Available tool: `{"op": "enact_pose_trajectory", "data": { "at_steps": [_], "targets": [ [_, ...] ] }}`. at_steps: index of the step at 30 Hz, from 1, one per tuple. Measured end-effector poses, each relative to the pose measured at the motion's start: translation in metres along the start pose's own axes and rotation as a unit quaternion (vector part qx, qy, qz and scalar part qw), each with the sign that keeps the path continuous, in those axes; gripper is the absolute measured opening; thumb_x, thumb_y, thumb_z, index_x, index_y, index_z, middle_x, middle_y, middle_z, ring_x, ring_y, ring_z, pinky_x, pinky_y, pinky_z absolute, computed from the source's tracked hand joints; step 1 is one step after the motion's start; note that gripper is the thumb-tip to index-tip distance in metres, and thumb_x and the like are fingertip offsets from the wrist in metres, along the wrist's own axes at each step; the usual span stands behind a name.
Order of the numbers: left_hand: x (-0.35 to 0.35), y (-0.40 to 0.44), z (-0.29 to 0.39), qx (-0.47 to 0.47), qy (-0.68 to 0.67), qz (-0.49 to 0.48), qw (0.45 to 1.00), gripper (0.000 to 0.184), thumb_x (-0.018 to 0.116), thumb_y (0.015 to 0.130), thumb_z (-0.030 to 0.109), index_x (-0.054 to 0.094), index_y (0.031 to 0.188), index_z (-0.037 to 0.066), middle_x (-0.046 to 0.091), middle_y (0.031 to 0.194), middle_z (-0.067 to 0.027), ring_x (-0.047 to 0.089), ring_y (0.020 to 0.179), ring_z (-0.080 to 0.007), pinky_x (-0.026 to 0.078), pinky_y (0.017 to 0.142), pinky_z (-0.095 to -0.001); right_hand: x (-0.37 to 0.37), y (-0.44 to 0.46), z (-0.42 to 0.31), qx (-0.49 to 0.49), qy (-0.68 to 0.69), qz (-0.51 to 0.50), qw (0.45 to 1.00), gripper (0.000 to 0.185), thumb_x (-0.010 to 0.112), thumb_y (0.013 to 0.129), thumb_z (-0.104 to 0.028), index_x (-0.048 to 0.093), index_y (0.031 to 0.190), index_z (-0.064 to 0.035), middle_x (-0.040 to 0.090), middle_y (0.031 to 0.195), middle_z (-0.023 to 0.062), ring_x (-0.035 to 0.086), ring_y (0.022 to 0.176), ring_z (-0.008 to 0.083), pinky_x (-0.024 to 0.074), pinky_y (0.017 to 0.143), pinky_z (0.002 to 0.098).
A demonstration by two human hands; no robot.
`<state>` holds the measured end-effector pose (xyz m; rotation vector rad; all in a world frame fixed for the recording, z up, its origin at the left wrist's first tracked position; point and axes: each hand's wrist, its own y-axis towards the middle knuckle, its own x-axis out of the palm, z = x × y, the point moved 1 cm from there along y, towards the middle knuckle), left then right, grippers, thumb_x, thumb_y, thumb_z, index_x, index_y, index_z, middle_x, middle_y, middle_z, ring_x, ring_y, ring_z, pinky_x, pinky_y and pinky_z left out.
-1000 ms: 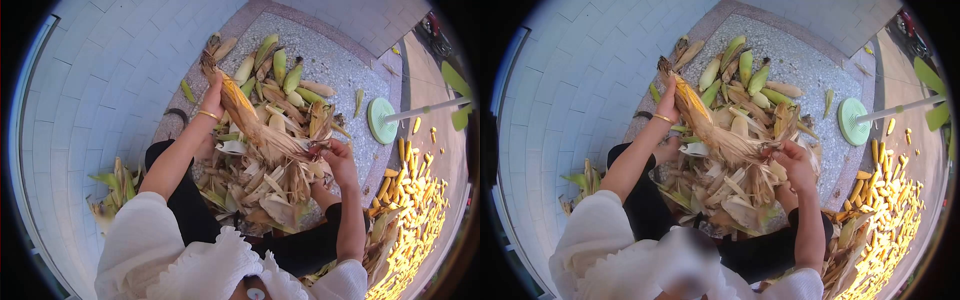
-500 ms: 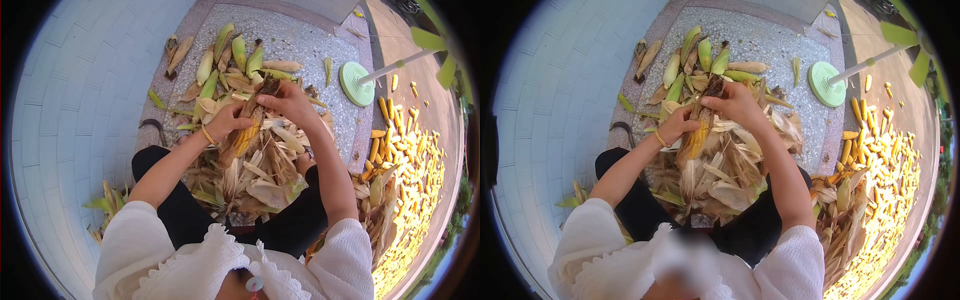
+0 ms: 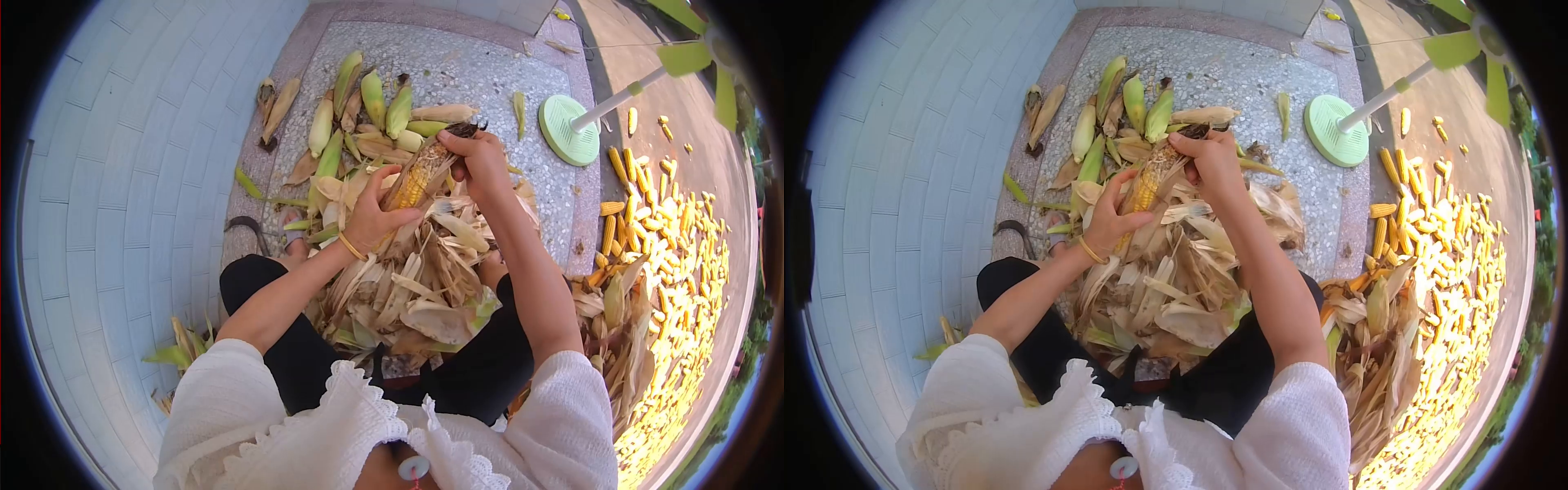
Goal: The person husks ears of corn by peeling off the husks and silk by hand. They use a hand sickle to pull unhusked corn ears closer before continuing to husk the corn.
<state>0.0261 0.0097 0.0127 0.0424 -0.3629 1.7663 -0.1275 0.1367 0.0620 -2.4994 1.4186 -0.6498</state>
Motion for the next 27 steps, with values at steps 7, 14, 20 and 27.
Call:
{"op": "enact_pose_trajectory", "data": {
  "at_steps": [7, 14, 20, 27],
  "targets": [
    [-0.011, 0.007, 0.028, 0.122, -0.078, 0.024, 0.989, 0.07, 0.073, 0.075, 0.021, 0.036, 0.13, 0.002, 0.055, 0.115, -0.0081, 0.057, 0.099, -0.0147, 0.049, 0.083, -0.0284, -0.004, 0.029, 0.062, 0.082, -0.017, 0.05, 0.995, 0.02, 0.071, 0.076, -0.007, 0.056, 0.064, -0.001, 0.052, 0.053, 0.0072, 0.039, 0.037, 0.013, 0.0241, 0.035, 0.0286],
    [-0.057, 0.009, 0.034, 0.04, -0.28, 0.024, 0.959, 0.062, 0.075, 0.076, 0.035, 0.048, 0.123, 0.004, 0.058, 0.109, -0.0057, 0.059, 0.097, -0.0152, 0.052, 0.08, -0.0312, -0.012, 0.036, 0.083, 0.097, -0.108, 0.057, 0.988, 0.012, 0.068, 0.077, -0.007, 0.062, 0.072, 0.001, 0.055, 0.055, 0.0081, 0.041, 0.038, 0.0126, 0.0266, 0.035, 0.0282],
    [-0.083, 0.014, 0.032, -0.064, -0.308, 0.133, 0.94, 0.05, 0.072, 0.079, 0.035, 0.055, 0.117, 0.006, 0.062, 0.107, -0.0068, 0.059, 0.098, -0.0182, 0.05, 0.086, -0.0349, -0.011, 0.023, 0.05, -0.006, -0.064, 0.069, 0.996, 0.014, 0.067, 0.081, -0.01, 0.059, 0.075, -0.0007, 0.054, 0.057, 0.0039, 0.039, 0.038, 0.0094, 0.0284, 0.036, 0.0238],
    [-0.155, 0.019, 0.055, 0.128, -0.377, 0.292, 0.87, 0.044, 0.075, 0.078, 0.031, 0.056, 0.111, 0.008, 0.062, 0.105, -0.0064, 0.059, 0.097, -0.0219, 0.048, 0.087, -0.0375, -0.063, 0.033, 0.067, -0.009, -0.154, 0.109, 0.982, 0.026, 0.067, 0.083, -0.023, 0.06, 0.075, 0.0001, 0.057, 0.058, 0.0055, 0.046, 0.041, 0.0117, 0.0337, 0.038, 0.0245]
  ]
}}
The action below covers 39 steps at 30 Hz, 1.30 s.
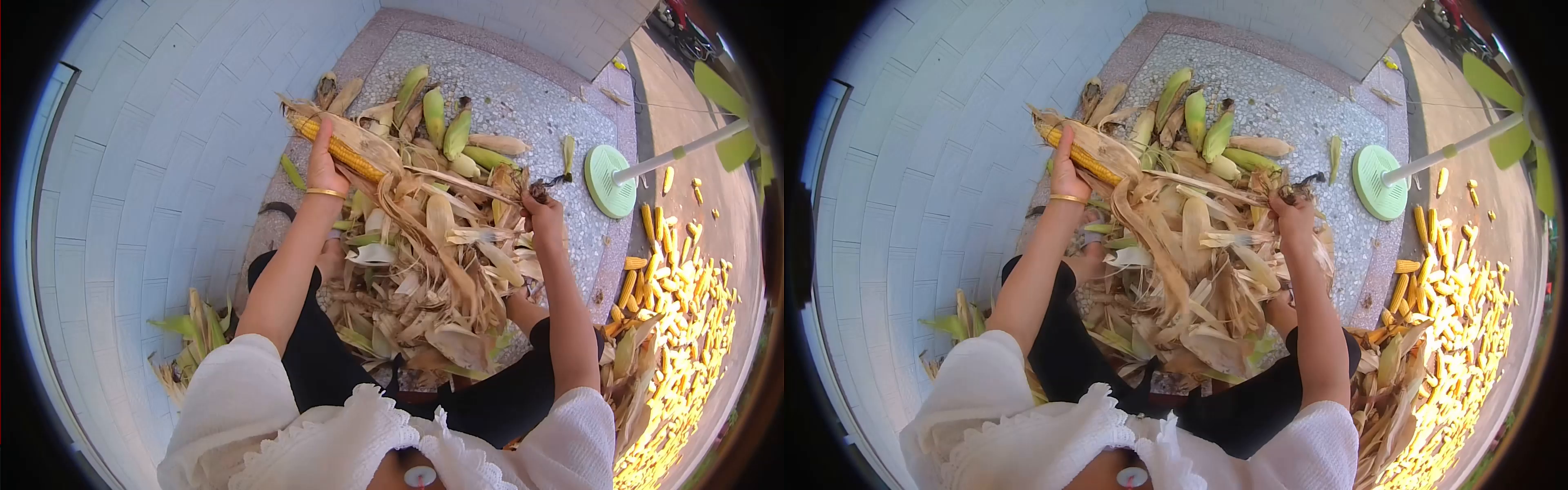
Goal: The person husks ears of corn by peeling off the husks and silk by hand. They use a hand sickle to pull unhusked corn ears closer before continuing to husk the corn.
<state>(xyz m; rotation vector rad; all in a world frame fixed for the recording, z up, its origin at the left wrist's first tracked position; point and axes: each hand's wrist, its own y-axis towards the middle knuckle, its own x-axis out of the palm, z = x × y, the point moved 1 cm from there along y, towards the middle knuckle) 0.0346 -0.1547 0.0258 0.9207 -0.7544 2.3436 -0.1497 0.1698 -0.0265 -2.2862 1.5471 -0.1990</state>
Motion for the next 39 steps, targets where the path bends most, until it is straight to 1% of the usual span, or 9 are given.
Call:
{"op": "enact_pose_trajectory", "data": {
  "at_steps": [4, 7, 15, 17, 24, 29, 35, 37, 39],
  "targets": [
    [-0.005, -0.009, -0.015, 0.029, 0.137, -0.011, 0.99, 0.051, 0.079, 0.074, 0.024, 0.052, 0.113, 0.005, 0.059, 0.101, -0.0031, 0.058, 0.092, -0.017, 0.048, 0.082, -0.0332, -0.01, 0.002, -0.023, 0.063, -0.046, -0.062, 0.995, 0.042, 0.064, 0.085, -0.037, 0.057, 0.094, 0.0035, 0.064, 0.079, 0.0107, 0.061, 0.059, 0.0148, 0.0476, 0.052, 0.0262],
    [0.011, -0.032, -0.037, 0.092, 0.326, -0.068, 0.938, 0.054, 0.077, 0.077, 0.025, 0.048, 0.116, 0.003, 0.057, 0.101, -0.0043, 0.057, 0.092, -0.0156, 0.047, 0.083, -0.0304, -0.009, 0.017, -0.03, -0.199, -0.219, 0.081, 0.952, 0.051, 0.068, 0.082, -0.037, 0.057, 0.107, 0.0072, 0.066, 0.087, 0.0115, 0.063, 0.07, 0.0149, 0.0485, 0.063, 0.0281],
    [0.011, -0.071, -0.119, 0.119, 0.551, -0.259, 0.784, 0.081, 0.085, 0.064, 0.037, 0.041, 0.119, -0.003, 0.055, 0.106, -0.0105, 0.054, 0.096, -0.0176, 0.045, 0.086, -0.0305, 0.072, -0.038, -0.079, -0.19, -0.104, -0.119, 0.969, 0.026, 0.069, 0.084, -0.024, 0.066, 0.085, 0.0023, 0.067, 0.075, 0.0062, 0.059, 0.067, 0.01, 0.0464, 0.063, 0.025],
    [0.017, -0.073, -0.119, 0.083, 0.508, -0.26, 0.817, 0.082, 0.085, 0.064, 0.036, 0.041, 0.121, -0.002, 0.055, 0.108, -0.01, 0.054, 0.097, -0.0178, 0.044, 0.087, -0.0305, 0.07, -0.035, -0.077, -0.158, -0.169, -0.108, 0.967, 0.025, 0.068, 0.085, -0.022, 0.066, 0.085, 0.0023, 0.067, 0.077, 0.0065, 0.059, 0.069, 0.0098, 0.0464, 0.064, 0.0251],
    [0.008, -0.029, -0.083, -0.042, 0.222, -0.096, 0.969, 0.053, 0.078, 0.076, 0.022, 0.049, 0.116, 0.002, 0.059, 0.102, -0.0063, 0.057, 0.095, -0.0185, 0.047, 0.085, -0.0328, 0.024, -0.038, -0.065, -0.047, 0.282, -0.235, 0.929, 0.023, 0.059, 0.091, -0.018, 0.06, 0.073, -0.0026, 0.061, 0.066, 0.005, 0.059, 0.067, 0.0137, 0.0461, 0.069, 0.0263],
    [-0.002, -0.004, -0.036, -0.053, 0.018, 0.012, 0.998, 0.046, 0.077, 0.076, 0.015, 0.052, 0.114, 0.006, 0.06, 0.103, -0.0041, 0.058, 0.095, -0.0181, 0.048, 0.084, -0.0334, -0.002, -0.043, -0.024, -0.043, 0.085, -0.251, 0.963, 0.02, 0.06, 0.09, -0.014, 0.058, 0.073, -0.0032, 0.059, 0.062, 0.0048, 0.059, 0.067, 0.015, 0.0469, 0.069, 0.028],
    [0.006, -0.017, -0.043, 0.098, 0.201, -0.076, 0.972, 0.05, 0.076, 0.074, 0.009, 0.048, 0.116, 0.006, 0.058, 0.105, -0.0046, 0.057, 0.098, -0.0178, 0.047, 0.087, -0.0333, -0.018, -0.009, -0.019, -0.054, -0.127, -0.114, 0.984, 0.05, 0.064, 0.083, -0.012, 0.044, 0.127, 0.0035, 0.059, 0.111, 0.0167, 0.058, 0.101, 0.0245, 0.0474, 0.085, 0.0356],
    [0.02, -0.032, -0.05, 0.095, 0.214, -0.096, 0.967, 0.052, 0.076, 0.074, 0.008, 0.046, 0.117, 0.005, 0.058, 0.106, -0.0045, 0.057, 0.098, -0.017, 0.047, 0.086, -0.0319, 0.001, -0.021, -0.042, -0.33, -0.358, 0.095, 0.868, 0.06, 0.07, 0.077, -0.014, 0.042, 0.126, 0.0063, 0.059, 0.11, 0.0199, 0.057, 0.104, 0.0319, 0.0444, 0.09, 0.0388],
    [0.03, -0.042, -0.061, 0.13, 0.312, -0.132, 0.932, 0.053, 0.077, 0.074, 0.008, 0.046, 0.117, 0.004, 0.058, 0.108, -0.0051, 0.057, 0.097, -0.0159, 0.047, 0.086, -0.0307, 0.041, -0.046, -0.063, -0.311, -0.274, -0.036, 0.909, 0.068, 0.07, 0.074, -0.014, 0.038, 0.131, 0.0052, 0.055, 0.12, 0.0229, 0.053, 0.111, 0.0364, 0.0421, 0.094, 0.0402]
  ]
}}
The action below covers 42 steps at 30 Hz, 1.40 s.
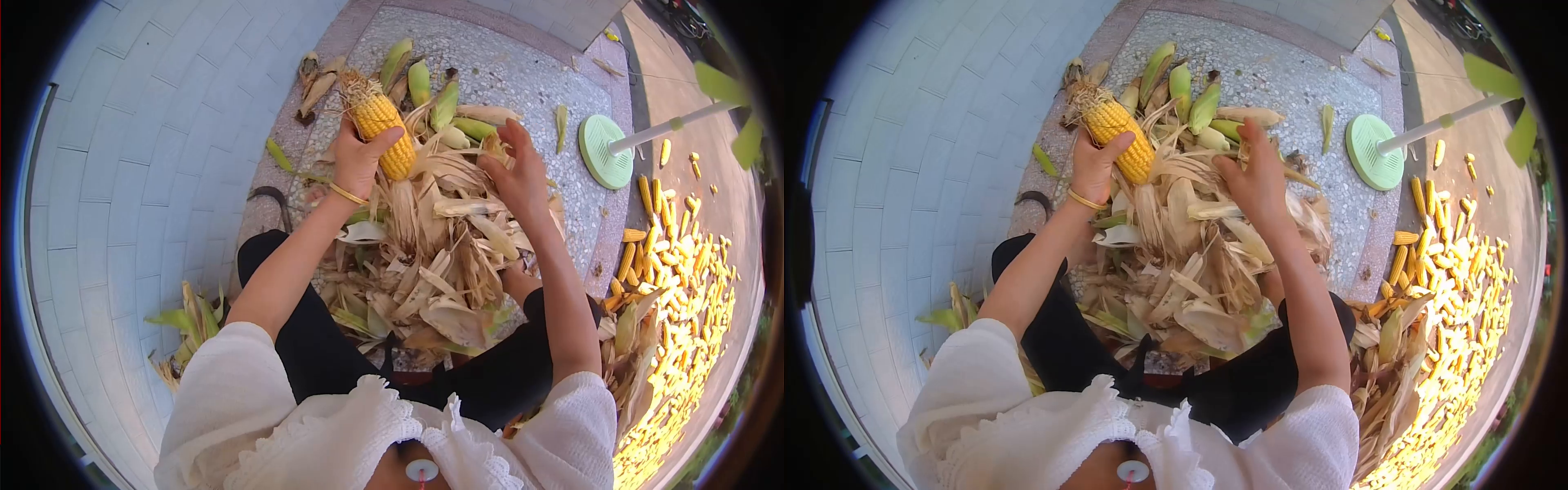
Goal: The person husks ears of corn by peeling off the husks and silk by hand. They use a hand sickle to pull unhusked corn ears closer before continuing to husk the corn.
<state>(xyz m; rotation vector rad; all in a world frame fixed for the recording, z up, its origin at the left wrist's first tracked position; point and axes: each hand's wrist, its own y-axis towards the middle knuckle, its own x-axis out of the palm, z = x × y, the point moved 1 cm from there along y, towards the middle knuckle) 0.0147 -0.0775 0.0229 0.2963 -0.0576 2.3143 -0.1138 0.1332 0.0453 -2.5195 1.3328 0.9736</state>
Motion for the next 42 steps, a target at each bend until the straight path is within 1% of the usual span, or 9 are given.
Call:
{"op": "enact_pose_trajectory", "data": {
  "at_steps": [7, 11, 17, 19, 21, 25, 30, 34, 42],
  "targets": [
    [0.032, -0.014, 0.003, -0.051, -0.104, -0.054, 0.992, 0.046, 0.072, 0.078, 0.005, 0.048, 0.118, 0.003, 0.059, 0.108, -0.0054, 0.059, 0.097, -0.0148, 0.048, 0.085, -0.0291, 0.073, -0.006, -0.01, 0.066, 0.177, -0.222, 0.957, 0.073, 0.081, 0.069, -0.017, 0.043, 0.128, 0.0033, 0.058, 0.117, 0.0159, 0.055, 0.108, 0.0234, 0.0406, 0.097, 0.0344],
    [0.009, -0.002, -0.006, -0.144, -0.254, -0.03, 0.956, 0.036, 0.067, 0.082, 0.011, 0.053, 0.114, 0.003, 0.061, 0.107, -0.0065, 0.059, 0.099, -0.0188, 0.048, 0.088, -0.033, 0.083, -0.006, 0.01, 0.079, 0.3, -0.246, 0.918, 0.081, 0.082, 0.063, -0.02, 0.042, 0.129, 0.0042, 0.061, 0.112, 0.018, 0.057, 0.107, 0.0266, 0.0418, 0.094, 0.0336],
    [0.002, 0.005, -0.022, -0.201, -0.261, -0.011, 0.944, 0.03, 0.064, 0.086, 0.02, 0.056, 0.11, 0.004, 0.062, 0.106, -0.006, 0.058, 0.099, -0.0185, 0.047, 0.089, -0.0356, 0.077, -0.013, 0.004, 0.151, 0.344, -0.295, 0.879, 0.059, 0.077, 0.063, -0.014, 0.055, 0.114, 0.0051, 0.065, 0.096, 0.0152, 0.061, 0.084, 0.0223, 0.0468, 0.08, 0.0315],
    [0.003, 0.004, -0.015, -0.218, -0.244, -0.005, 0.945, 0.025, 0.064, 0.087, 0.02, 0.058, 0.107, 0.005, 0.062, 0.102, -0.0052, 0.06, 0.095, -0.0172, 0.049, 0.084, -0.0345, 0.078, -0.016, 0.003, 0.102, 0.176, -0.266, 0.942, 0.062, 0.076, 0.066, -0.016, 0.048, 0.117, 0.0061, 0.065, 0.095, 0.0163, 0.062, 0.088, 0.0245, 0.0479, 0.082, 0.0355],
    [0.004, 0.001, -0.01, -0.32, 0.064, 0.014, 0.945, 0.024, 0.063, 0.088, 0.024, 0.059, 0.104, 0.007, 0.063, 0.1, -0.0042, 0.059, 0.093, -0.0143, 0.05, 0.08, -0.0333, 0.077, -0.021, -0.002, 0.081, 0.048, -0.194, 0.977, 0.052, 0.075, 0.064, -0.014, 0.049, 0.104, 0.0065, 0.063, 0.086, 0.0193, 0.062, 0.081, 0.0309, 0.0485, 0.076, 0.0393],
    [-0.006, -0.005, -0.027, -0.326, 0.022, 0.033, 0.944, 0.023, 0.067, 0.086, 0.023, 0.06, 0.102, 0.007, 0.063, 0.097, -0.004, 0.059, 0.089, -0.0123, 0.05, 0.075, -0.0306, 0.085, -0.038, -0.012, 0.038, -0.156, -0.157, 0.974, 0.038, 0.071, 0.065, -0.015, 0.045, 0.084, 0.0052, 0.061, 0.076, 0.0234, 0.06, 0.075, 0.043, 0.0481, 0.069, 0.0474],
    [0.005, -0.002, -0.017, -0.213, -0.226, -0.007, 0.95, 0.027, 0.074, 0.079, 0.015, 0.06, 0.1, 0.007, 0.063, 0.093, -0.0037, 0.061, 0.079, -0.0139, 0.052, 0.068, -0.0299, 0.078, -0.022, -0.003, 0.042, -0.054, -0.151, 0.986, 0.039, 0.071, 0.068, -0.019, 0.052, 0.09, 0.0065, 0.063, 0.08, 0.025, 0.062, 0.076, 0.0407, 0.0497, 0.069, 0.0446],
    [0.006, 0.0, -0.036, -0.243, -0.201, 0.063, 0.947, 0.026, 0.073, 0.08, 0.013, 0.059, 0.1, 0.005, 0.063, 0.092, -0.0038, 0.062, 0.077, -0.0149, 0.053, 0.067, -0.0309, 0.09, -0.019, 0.002, 0.14, -0.053, -0.191, 0.97, 0.036, 0.071, 0.067, -0.019, 0.06, 0.09, 0.0067, 0.064, 0.082, 0.0236, 0.063, 0.08, 0.0385, 0.0498, 0.071, 0.0429],
    [-0.006, -0.017, -0.056, -0.293, -0.275, 0.056, 0.914, 0.024, 0.067, 0.083, 0.011, 0.059, 0.103, 0.0, 0.065, 0.092, -0.0068, 0.065, 0.078, -0.0185, 0.056, 0.066, -0.0329, 0.089, -0.052, -0.021, 0.048, -0.126, -0.193, 0.972, 0.026, 0.062, 0.07, -0.012, 0.052, 0.084, 0.0074, 0.062, 0.071, 0.0267, 0.063, 0.069, 0.0412, 0.0511, 0.064, 0.0458]
  ]
}}
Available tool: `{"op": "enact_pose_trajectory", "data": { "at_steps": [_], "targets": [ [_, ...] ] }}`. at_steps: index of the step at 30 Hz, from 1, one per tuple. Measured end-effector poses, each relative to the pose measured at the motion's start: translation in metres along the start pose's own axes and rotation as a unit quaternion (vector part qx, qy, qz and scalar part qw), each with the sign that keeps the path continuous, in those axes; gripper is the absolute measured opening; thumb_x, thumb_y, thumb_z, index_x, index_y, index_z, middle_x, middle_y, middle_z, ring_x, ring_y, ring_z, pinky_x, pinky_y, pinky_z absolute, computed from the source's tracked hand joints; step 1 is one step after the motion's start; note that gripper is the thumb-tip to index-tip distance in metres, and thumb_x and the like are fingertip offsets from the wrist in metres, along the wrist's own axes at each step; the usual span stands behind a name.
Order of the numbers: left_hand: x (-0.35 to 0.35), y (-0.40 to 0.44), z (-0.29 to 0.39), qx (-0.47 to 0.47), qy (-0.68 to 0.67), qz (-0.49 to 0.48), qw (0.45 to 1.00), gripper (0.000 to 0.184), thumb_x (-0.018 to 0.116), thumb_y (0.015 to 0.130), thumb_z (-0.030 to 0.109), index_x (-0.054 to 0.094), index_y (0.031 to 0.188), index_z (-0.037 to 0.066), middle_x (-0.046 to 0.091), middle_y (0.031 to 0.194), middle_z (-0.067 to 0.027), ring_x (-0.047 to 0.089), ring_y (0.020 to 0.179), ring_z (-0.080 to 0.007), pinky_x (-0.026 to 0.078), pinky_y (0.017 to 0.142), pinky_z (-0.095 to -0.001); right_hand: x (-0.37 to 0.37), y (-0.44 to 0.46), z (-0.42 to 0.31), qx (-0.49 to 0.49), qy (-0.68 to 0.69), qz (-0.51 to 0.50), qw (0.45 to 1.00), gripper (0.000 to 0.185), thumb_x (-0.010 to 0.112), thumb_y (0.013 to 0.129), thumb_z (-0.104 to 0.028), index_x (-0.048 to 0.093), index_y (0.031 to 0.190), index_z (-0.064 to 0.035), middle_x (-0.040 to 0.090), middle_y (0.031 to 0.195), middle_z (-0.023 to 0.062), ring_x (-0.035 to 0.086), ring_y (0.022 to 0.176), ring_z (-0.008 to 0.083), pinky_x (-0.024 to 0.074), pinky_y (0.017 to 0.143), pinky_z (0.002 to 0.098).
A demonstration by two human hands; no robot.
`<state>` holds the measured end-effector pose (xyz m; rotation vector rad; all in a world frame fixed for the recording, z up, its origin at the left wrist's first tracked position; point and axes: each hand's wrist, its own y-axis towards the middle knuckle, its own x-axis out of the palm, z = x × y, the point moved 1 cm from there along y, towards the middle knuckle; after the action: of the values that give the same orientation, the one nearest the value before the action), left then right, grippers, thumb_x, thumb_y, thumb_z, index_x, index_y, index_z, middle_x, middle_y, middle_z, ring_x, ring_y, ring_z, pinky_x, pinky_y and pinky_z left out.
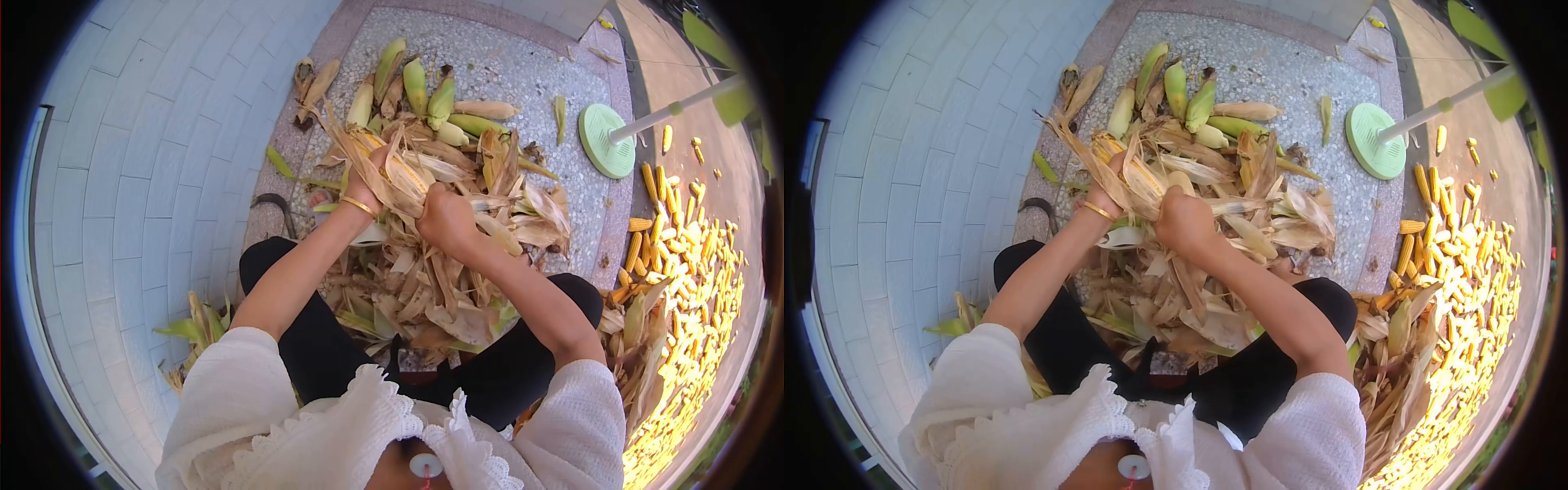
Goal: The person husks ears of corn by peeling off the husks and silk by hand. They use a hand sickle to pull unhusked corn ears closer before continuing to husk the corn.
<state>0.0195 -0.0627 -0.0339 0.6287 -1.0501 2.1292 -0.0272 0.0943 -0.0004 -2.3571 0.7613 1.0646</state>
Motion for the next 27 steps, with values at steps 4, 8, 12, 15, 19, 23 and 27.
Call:
{"op": "enact_pose_trajectory", "data": {
  "at_steps": [4, 8, 12, 15, 19, 23, 27],
  "targets": [
    [0.002, -0.015, 0.003, -0.079, 0.068, -0.018, 0.994, 0.023, 0.065, 0.084, 0.02, 0.059, 0.102, 0.006, 0.065, 0.092, -0.0065, 0.064, 0.082, -0.0188, 0.055, 0.075, -0.0338, -0.002, -0.015, 0.001, -0.037, -0.008, 0.003, 0.999, 0.019, 0.058, 0.072, -0.009, 0.051, 0.081, 0.0056, 0.061, 0.065, 0.0245, 0.063, 0.062, 0.04, 0.0517, 0.059, 0.0456],
    [-0.001, -0.024, 0.004, -0.109, 0.108, -0.049, 0.987, 0.037, 0.069, 0.08, 0.019, 0.056, 0.112, 0.005, 0.062, 0.099, -0.0059, 0.062, 0.087, -0.0165, 0.053, 0.077, -0.0314, 0.0, -0.032, 0.004, -0.042, -0.016, -0.025, 0.999, 0.021, 0.06, 0.069, -0.009, 0.051, 0.082, 0.0053, 0.061, 0.064, 0.0228, 0.064, 0.061, 0.0378, 0.0518, 0.057, 0.0443],
    [0.011, -0.067, -0.01, -0.103, 0.426, -0.315, 0.842, 0.07, 0.073, 0.073, 0.015, 0.038, 0.132, 0.002, 0.054, 0.111, -0.004, 0.054, 0.098, -0.0123, 0.047, 0.082, -0.0258, 0.032, -0.076, 0.011, -0.336, -0.057, -0.222, 0.913, 0.024, 0.062, 0.065, -0.009, 0.052, 0.085, -0.0004, 0.061, 0.064, 0.0173, 0.064, 0.061, 0.0344, 0.0508, 0.055, 0.0426],
    [0.004, -0.065, 0.002, -0.154, 0.324, -0.176, 0.917, 0.055, 0.071, 0.076, 0.014, 0.045, 0.123, 0.002, 0.056, 0.105, -0.0053, 0.058, 0.089, -0.0118, 0.051, 0.078, -0.0277, 0.014, -0.071, 0.025, -0.285, -0.063, -0.198, 0.936, 0.023, 0.062, 0.064, -0.009, 0.051, 0.084, -0.0035, 0.06, 0.064, 0.0157, 0.062, 0.062, 0.0348, 0.0493, 0.054, 0.0435],
    [-0.005, -0.044, 0.026, -0.087, 0.306, -0.167, 0.933, 0.056, 0.073, 0.078, 0.015, 0.043, 0.123, 0.001, 0.056, 0.105, -0.0067, 0.059, 0.091, -0.013, 0.052, 0.08, -0.0289, -0.026, -0.036, 0.047, -0.14, -0.05, -0.089, 0.985, 0.022, 0.061, 0.067, -0.009, 0.05, 0.085, -0.004, 0.059, 0.067, 0.019, 0.06, 0.068, 0.0388, 0.0474, 0.06, 0.0464],
    [-0.006, -0.053, 0.03, -0.048, 0.309, -0.165, 0.935, 0.057, 0.075, 0.077, 0.015, 0.044, 0.123, 0.003, 0.055, 0.102, -0.0017, 0.056, 0.091, -0.0103, 0.048, 0.082, -0.0268, -0.061, -0.013, 0.083, -0.035, -0.035, 0.029, 0.998, 0.022, 0.063, 0.067, -0.01, 0.055, 0.087, -0.0041, 0.061, 0.073, 0.0215, 0.06, 0.076, 0.041, 0.0466, 0.066, 0.0486],
    [-0.018, -0.055, 0.033, -0.066, 0.344, -0.187, 0.918, 0.067, 0.078, 0.073, 0.013, 0.04, 0.128, 0.001, 0.054, 0.108, -0.0046, 0.055, 0.094, -0.0115, 0.047, 0.084, -0.0274, -0.097, -0.006, 0.098, 0.079, -0.023, 0.091, 0.992, 0.026, 0.069, 0.068, -0.016, 0.059, 0.088, -0.003, 0.064, 0.08, 0.0203, 0.062, 0.082, 0.0388, 0.0477, 0.072, 0.0445]
  ]
}}
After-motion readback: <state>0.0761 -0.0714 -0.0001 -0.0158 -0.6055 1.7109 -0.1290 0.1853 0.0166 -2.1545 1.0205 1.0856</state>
